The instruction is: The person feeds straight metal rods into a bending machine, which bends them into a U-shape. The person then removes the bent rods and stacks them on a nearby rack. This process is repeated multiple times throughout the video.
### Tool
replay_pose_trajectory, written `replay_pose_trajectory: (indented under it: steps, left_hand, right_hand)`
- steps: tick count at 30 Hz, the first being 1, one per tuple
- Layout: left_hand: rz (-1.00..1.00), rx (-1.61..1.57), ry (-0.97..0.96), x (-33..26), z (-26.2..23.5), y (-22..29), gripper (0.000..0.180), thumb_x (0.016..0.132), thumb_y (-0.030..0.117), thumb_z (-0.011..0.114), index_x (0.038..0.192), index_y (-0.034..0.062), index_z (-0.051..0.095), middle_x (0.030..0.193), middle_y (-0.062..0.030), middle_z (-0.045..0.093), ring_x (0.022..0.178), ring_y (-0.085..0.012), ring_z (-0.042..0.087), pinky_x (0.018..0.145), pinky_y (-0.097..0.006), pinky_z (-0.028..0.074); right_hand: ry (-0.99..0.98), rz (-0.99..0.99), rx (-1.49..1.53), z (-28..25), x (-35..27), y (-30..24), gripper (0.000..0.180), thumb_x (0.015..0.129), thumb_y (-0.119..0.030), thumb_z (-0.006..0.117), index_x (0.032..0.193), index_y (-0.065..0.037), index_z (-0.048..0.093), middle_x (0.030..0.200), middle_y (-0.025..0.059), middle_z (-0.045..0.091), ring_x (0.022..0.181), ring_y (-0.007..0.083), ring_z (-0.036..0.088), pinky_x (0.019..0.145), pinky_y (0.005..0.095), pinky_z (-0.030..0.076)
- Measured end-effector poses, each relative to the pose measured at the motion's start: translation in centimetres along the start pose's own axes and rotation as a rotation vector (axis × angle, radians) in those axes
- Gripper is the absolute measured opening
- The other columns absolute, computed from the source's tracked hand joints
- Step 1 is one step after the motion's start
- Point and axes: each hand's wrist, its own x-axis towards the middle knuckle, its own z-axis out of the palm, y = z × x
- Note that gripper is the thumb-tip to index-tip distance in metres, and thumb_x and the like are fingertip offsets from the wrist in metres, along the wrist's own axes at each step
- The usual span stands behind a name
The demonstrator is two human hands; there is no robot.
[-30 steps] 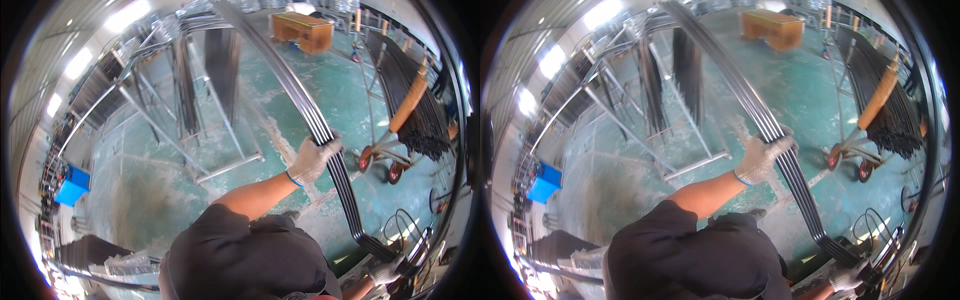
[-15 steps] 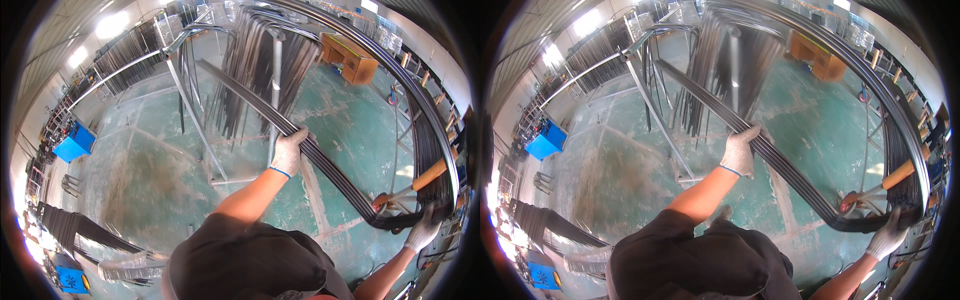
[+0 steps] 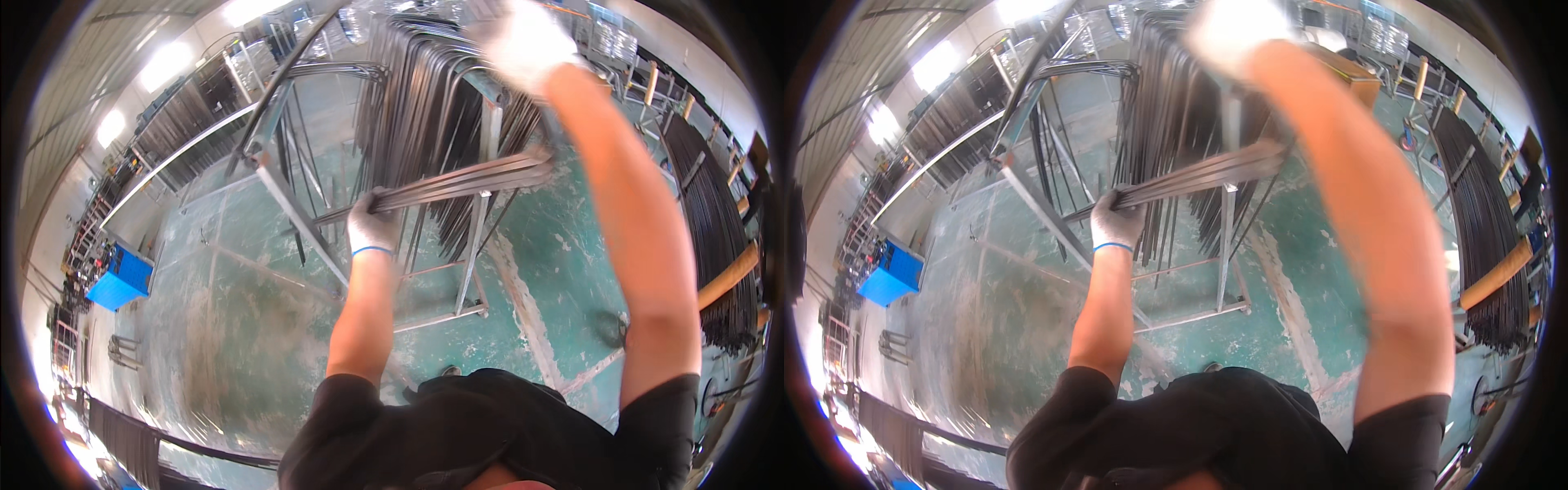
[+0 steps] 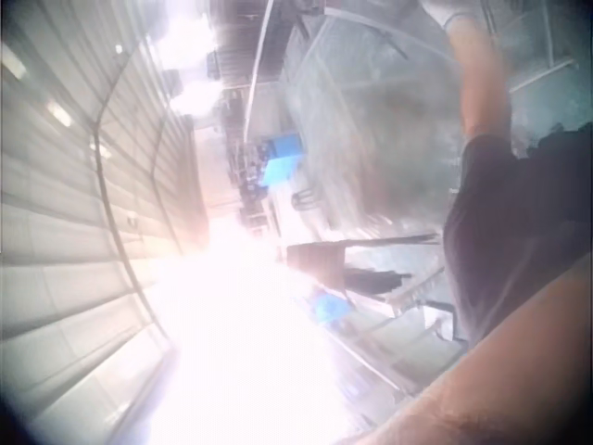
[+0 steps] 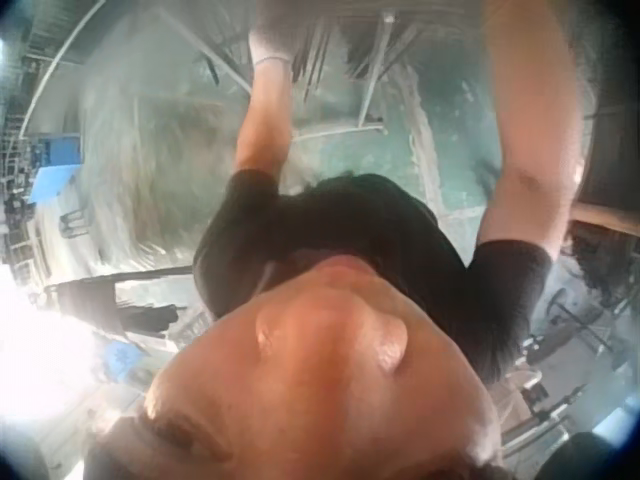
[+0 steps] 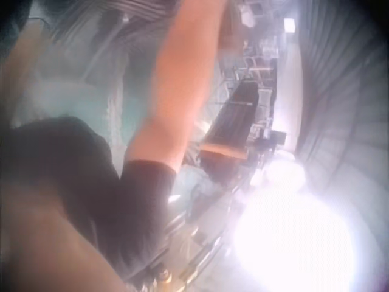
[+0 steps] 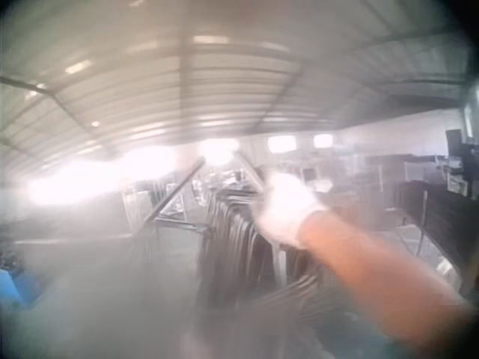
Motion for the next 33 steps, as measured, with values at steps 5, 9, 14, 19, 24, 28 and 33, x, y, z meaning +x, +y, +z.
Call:
replay_pose_trajectory:
  steps: [5,9,14,19,24,28,33]
  left_hand:
    - [0.013,0.027,0.270,3.6,-1.1,2.8,0.019,0.098,0.008,0.053,0.098,-0.0045,0.068,0.088,-0.0151,0.067,0.088,-0.0319,0.065,0.090,-0.050,0.056]
    - [-0.048,0.025,0.163,5.8,-6.7,6.0,0.025,0.101,0.016,0.052,0.100,-0.0010,0.071,0.088,-0.0119,0.069,0.081,-0.0277,0.064,0.082,-0.043,0.055]
    - [0.115,0.567,-0.144,1.7,-9.6,-0.8,0.053,0.107,0.040,0.049,0.150,0.0095,0.054,0.155,-0.0132,0.053,0.144,-0.0295,0.046,0.122,-0.049,0.033]
    - [-0.042,0.400,0.405,-4.5,-18.3,-3.5,0.052,0.106,0.042,0.048,0.147,0.0106,0.052,0.156,-0.0144,0.044,0.146,-0.0308,0.034,0.121,-0.048,0.028]
    - [-0.628,0.926,0.568,-12.1,-28.7,-18.7,0.035,0.105,0.034,0.049,0.129,0.0103,0.059,0.133,-0.0132,0.054,0.121,-0.0281,0.046,0.105,-0.046,0.040]
    - [-0.971,1.091,0.322,-14.1,-26.9,-35.7,0.024,0.105,0.028,0.050,0.114,0.0100,0.063,0.114,-0.0123,0.061,0.101,-0.0259,0.055,0.093,-0.045,0.049]
    - [-1.055,1.142,-0.117,-8.2,-14.5,-54.5,0.021,0.106,0.024,0.051,0.102,0.0090,0.064,0.100,-0.0119,0.064,0.084,-0.0248,0.061,0.080,-0.045,0.055]
  right_hand:
    - [-0.282,-0.297,0.020,15.1,1.4,-3.3,0.022,0.084,-0.016,0.063,0.093,-0.006,0.081,0.097,0.0201,0.077,0.093,0.0324,0.077,0.078,0.0432,0.061]
    - [-0.379,-0.339,0.186,23.1,-2.3,-4.8,0.028,0.083,-0.016,0.069,0.107,-0.003,0.076,0.098,0.0176,0.078,0.090,0.0340,0.077,0.075,0.0445,0.061]
    - [0.040,-0.517,0.209,20.4,-9.8,5.2,0.048,0.083,-0.027,0.072,0.121,0.000,0.062,0.099,0.0144,0.069,0.092,0.0312,0.069,0.078,0.0431,0.054]
    - [-0.005,-0.608,0.326,15.7,-22.4,26.4,0.044,0.083,-0.035,0.074,0.115,-0.005,0.069,0.087,0.0094,0.064,0.081,0.0306,0.065,0.074,0.0451,0.053]
    - [-0.227,0.516,0.046,3.4,-33.3,48.5,0.038,0.089,-0.027,0.073,0.121,-0.006,0.069,0.102,0.0186,0.075,0.098,0.0384,0.072,0.086,0.0454,0.058]
    - [0.028,0.854,-0.115,-6.8,-39.3,61.5,0.040,0.089,-0.024,0.074,0.123,-0.005,0.069,0.103,0.0195,0.075,0.098,0.0379,0.073,0.087,0.0456,0.057]
    - [0.146,1.118,-0.222,-19.0,-42.3,73.6,0.052,0.088,-0.036,0.071,0.129,-0.004,0.067,0.111,0.0229,0.074,0.104,0.0379,0.072,0.095,0.0438,0.056]
